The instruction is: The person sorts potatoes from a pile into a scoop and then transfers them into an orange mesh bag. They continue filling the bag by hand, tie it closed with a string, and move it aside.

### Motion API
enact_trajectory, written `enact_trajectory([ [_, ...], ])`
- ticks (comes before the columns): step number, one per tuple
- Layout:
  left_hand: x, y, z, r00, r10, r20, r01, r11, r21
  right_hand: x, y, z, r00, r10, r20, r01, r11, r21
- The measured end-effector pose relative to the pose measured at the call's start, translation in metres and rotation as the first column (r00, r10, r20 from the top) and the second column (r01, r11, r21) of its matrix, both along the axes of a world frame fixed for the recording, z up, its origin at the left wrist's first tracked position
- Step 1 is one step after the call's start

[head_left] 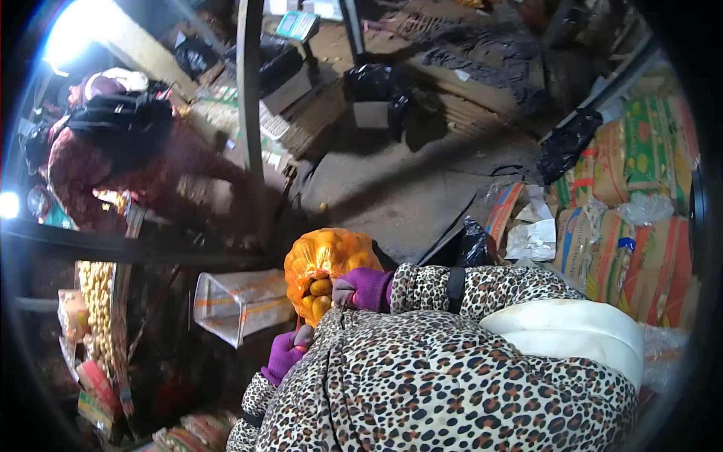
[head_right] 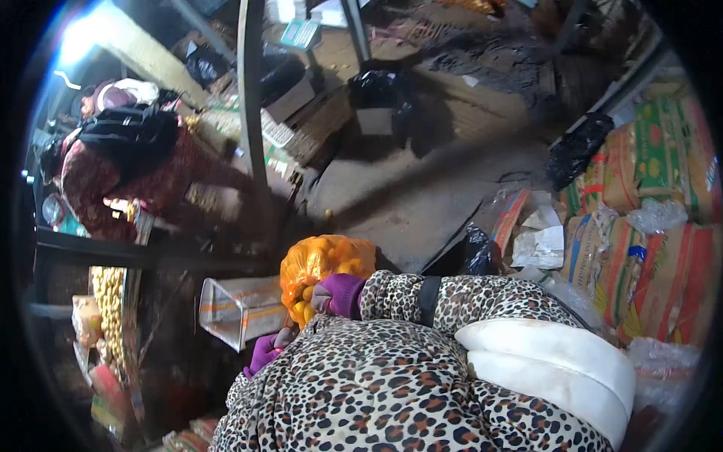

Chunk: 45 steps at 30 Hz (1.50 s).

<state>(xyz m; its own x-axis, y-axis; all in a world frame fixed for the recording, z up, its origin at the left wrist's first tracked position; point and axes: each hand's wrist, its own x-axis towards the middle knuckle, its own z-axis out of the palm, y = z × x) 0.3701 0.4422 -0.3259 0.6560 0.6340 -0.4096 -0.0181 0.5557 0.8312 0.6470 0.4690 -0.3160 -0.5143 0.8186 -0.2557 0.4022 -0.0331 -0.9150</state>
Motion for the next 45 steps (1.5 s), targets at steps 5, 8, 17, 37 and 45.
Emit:
enact_trajectory([
  [5, 0.009, 0.071, -0.015, 0.979, -0.199, 0.047, 0.191, 0.972, 0.136, 0.011, 0.022, -0.002, 0.979, -0.196, 0.056, 0.196, 0.981, 0.01],
  [8, 0.042, 0.116, -0.044, 0.956, -0.283, 0.073, 0.263, 0.943, 0.205, 0.043, 0.034, -0.03, 0.965, -0.261, -0.004, 0.261, 0.964, 0.051],
  [17, 0.13, 0.274, -0.07, 0.873, -0.482, -0.074, 0.482, 0.827, 0.289, 0.091, 0.129, -0.107, 0.825, -0.563, 0.056, 0.553, 0.823, 0.126],
  [37, 0.238, 0.329, -0.043, 0.995, -0.101, 0.014, 0.097, 0.979, 0.177, 0.224, 0.264, -0.038, 0.982, -0.143, -0.126, 0.114, 0.97, -0.214],
  [45, 0.257, 0.287, -0.031, 0.961, 0.277, -0.028, -0.277, 0.961, 0.003, 0.225, 0.266, -0.042, 0.924, -0.067, -0.377, -0.117, 0.887, -0.446],
])
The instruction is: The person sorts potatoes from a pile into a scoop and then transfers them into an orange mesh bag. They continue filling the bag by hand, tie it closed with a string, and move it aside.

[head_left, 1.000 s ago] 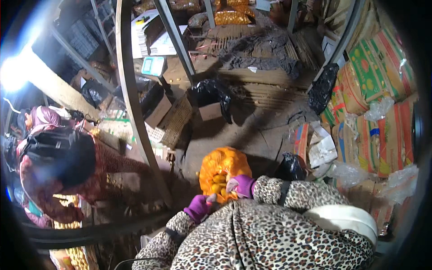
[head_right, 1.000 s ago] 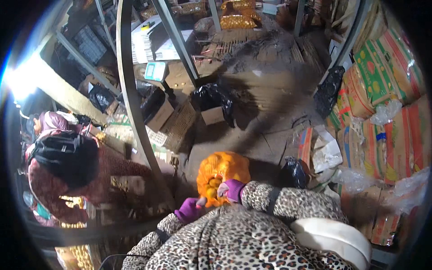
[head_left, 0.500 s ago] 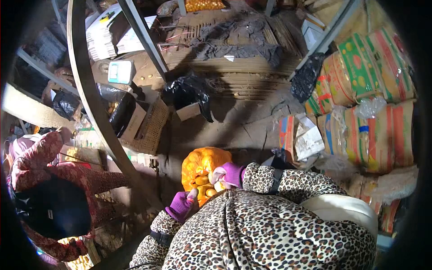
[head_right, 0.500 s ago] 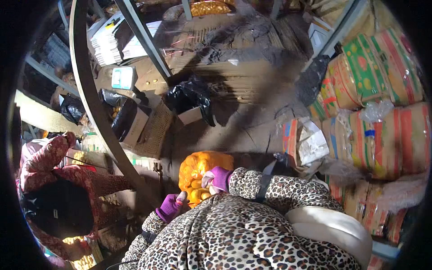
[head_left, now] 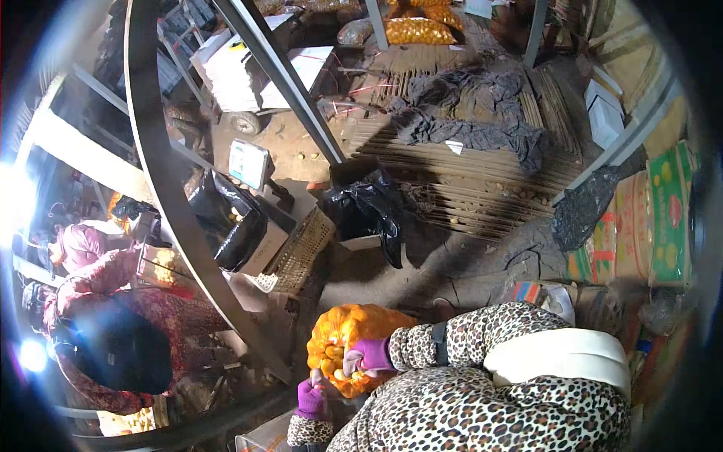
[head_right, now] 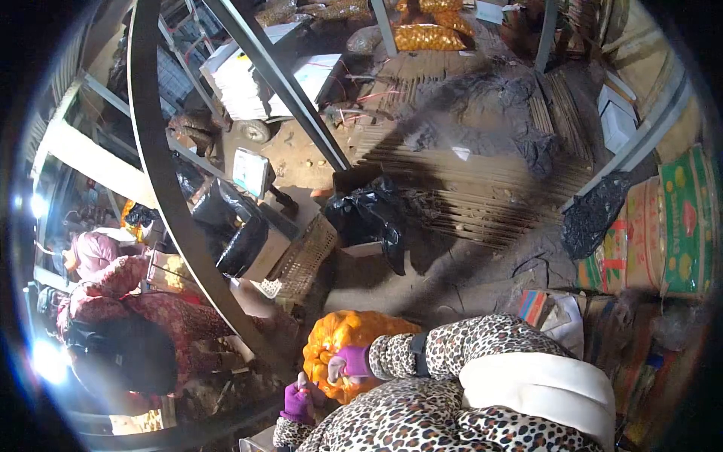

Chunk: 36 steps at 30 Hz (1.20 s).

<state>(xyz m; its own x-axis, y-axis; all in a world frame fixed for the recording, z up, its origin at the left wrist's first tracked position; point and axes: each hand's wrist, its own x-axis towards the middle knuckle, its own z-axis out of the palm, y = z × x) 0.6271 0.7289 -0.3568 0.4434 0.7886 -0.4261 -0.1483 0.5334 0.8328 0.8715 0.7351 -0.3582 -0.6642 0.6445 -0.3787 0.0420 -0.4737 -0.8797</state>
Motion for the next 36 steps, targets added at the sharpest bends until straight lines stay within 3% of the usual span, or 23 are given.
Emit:
enact_trajectory([
  [1, -0.001, -0.003, -0.001, 0.999, 0.03, 0.018, -0.029, 0.999, -0.021, -0.001, -0.005, -0.014, 0.997, -0.033, -0.068, 0.027, 0.996, -0.089],
  [3, -0.006, -0.008, 0.003, 0.996, 0.071, 0.062, -0.067, 0.996, -0.055, -0.007, -0.012, -0.044, 0.997, -0.026, -0.067, 0.023, 0.999, -0.034],
  [4, -0.003, -0.01, 0.009, 0.976, 0.176, 0.127, -0.159, 0.978, -0.133, -0.003, -0.013, -0.056, 0.999, -0.014, -0.051, 0.015, 1.0, 0.001],
  [5, -0.006, -0.009, 0.003, 0.975, 0.169, 0.143, -0.157, 0.984, -0.089, 0.001, -0.01, -0.045, 1.0, 0.008, -0.02, -0.007, 0.998, 0.061],
  [8, -0.02, 0.001, -0.015, 0.987, 0.076, 0.145, -0.079, 0.997, 0.016, 0.006, -0.006, -0.034, 1.0, -0.021, 0.008, 0.021, 0.997, -0.074],
  [9, -0.024, 0.007, -0.019, 0.987, 0.06, 0.15, -0.065, 0.997, 0.029, 0.005, -0.003, -0.022, 0.997, -0.078, 0.008, 0.078, 0.996, -0.048],
  [10, -0.029, 0.009, -0.025, 0.986, 0.049, 0.157, -0.057, 0.998, 0.042, 0.006, -0.003, -0.019, 0.994, -0.111, -0.005, 0.11, 0.985, 0.136],
  [11, -0.035, 0.004, -0.052, 0.976, 0.164, 0.142, -0.165, 0.986, -0.001, 0.006, -0.006, -0.031, 0.978, -0.16, -0.132, 0.163, 0.986, 0.016],
  [12, -0.024, 0.013, -0.014, 0.986, 0.164, 0.036, -0.157, 0.977, -0.141, 0.006, -0.01, -0.047, 0.943, -0.221, -0.25, 0.199, 0.974, -0.11],
  [15, -0.037, 0.015, -0.033, 0.995, 0.084, 0.05, -0.076, 0.987, -0.144, -0.008, -0.015, -0.065, 0.924, -0.256, -0.284, 0.263, 0.965, -0.014],
  [17, -0.039, 0.014, -0.035, 0.994, 0.068, 0.09, -0.049, 0.979, -0.199, -0.008, -0.02, -0.064, 0.942, -0.245, -0.228, 0.254, 0.967, 0.012],
  [19, -0.042, 0.019, -0.043, 0.996, 0.018, 0.092, -0.011, 0.997, -0.071, -0.01, -0.018, -0.037, 0.965, -0.216, -0.147, 0.22, 0.975, 0.014],
  [20, -0.049, 0.015, -0.049, 0.997, 0.01, 0.075, -0.009, 1.0, -0.016, -0.011, -0.011, -0.005, 0.987, -0.143, 0.078, 0.123, 0.968, 0.217],
  [21, -0.05, 0.013, -0.04, 0.997, 0.067, 0.047, -0.059, 0.986, -0.157, -0.017, -0.017, -0.034, 0.989, -0.145, -0.009, 0.144, 0.966, 0.214],
  [23, -0.05, 0.008, -0.038, 0.99, 0.127, 0.062, -0.12, 0.987, -0.105, -0.023, -0.023, -0.079, 0.979, -0.153, -0.137, 0.173, 0.973, 0.152],
  [26, -0.054, -0.002, -0.03, 0.991, 0.13, 0.038, -0.123, 0.98, -0.154, -0.023, -0.024, -0.077, 0.958, -0.158, -0.24, 0.186, 0.977, 0.1],
  [28, -0.058, -0.01, -0.036, 0.984, 0.118, 0.132, -0.118, 0.993, -0.007, -0.026, -0.024, -0.048, 0.948, -0.174, -0.265, 0.17, 0.985, -0.035],
  [30, -0.058, -0.015, -0.045, 0.974, 0.163, 0.158, -0.155, 0.986, -0.061, -0.03, -0.023, -0.038, 0.964, -0.199, -0.177, 0.182, 0.978, -0.105],
  [31, -0.052, -0.019, -0.046, 0.974, 0.221, 0.053, -0.223, 0.974, 0.043, -0.031, -0.024, -0.037, 0.98, -0.165, -0.114, 0.152, 0.982, -0.115],
  [33, -0.059, -0.019, -0.041, 0.984, 0.172, 0.05, -0.164, 0.978, -0.128, -0.036, -0.021, -0.02, 0.994, -0.112, 0.016, 0.113, 0.99, -0.08],
  [34, -0.063, -0.017, -0.037, 0.99, 0.13, 0.053, -0.115, 0.968, -0.222, -0.039, -0.02, -0.013, 0.996, -0.092, -0.001, 0.092, 0.996, -0.002],
  [35, -0.067, -0.019, -0.043, 0.99, 0.121, 0.069, -0.108, 0.98, -0.169, -0.044, -0.021, -0.009, 0.997, -0.073, -0.019, 0.074, 0.994, 0.078],
  [36, -0.068, -0.019, -0.048, 0.991, 0.11, 0.083, -0.099, 0.988, -0.118, -0.046, -0.019, -0.006, 0.999, -0.013, 0.047, 0.014, 1.0, -0.025],
])
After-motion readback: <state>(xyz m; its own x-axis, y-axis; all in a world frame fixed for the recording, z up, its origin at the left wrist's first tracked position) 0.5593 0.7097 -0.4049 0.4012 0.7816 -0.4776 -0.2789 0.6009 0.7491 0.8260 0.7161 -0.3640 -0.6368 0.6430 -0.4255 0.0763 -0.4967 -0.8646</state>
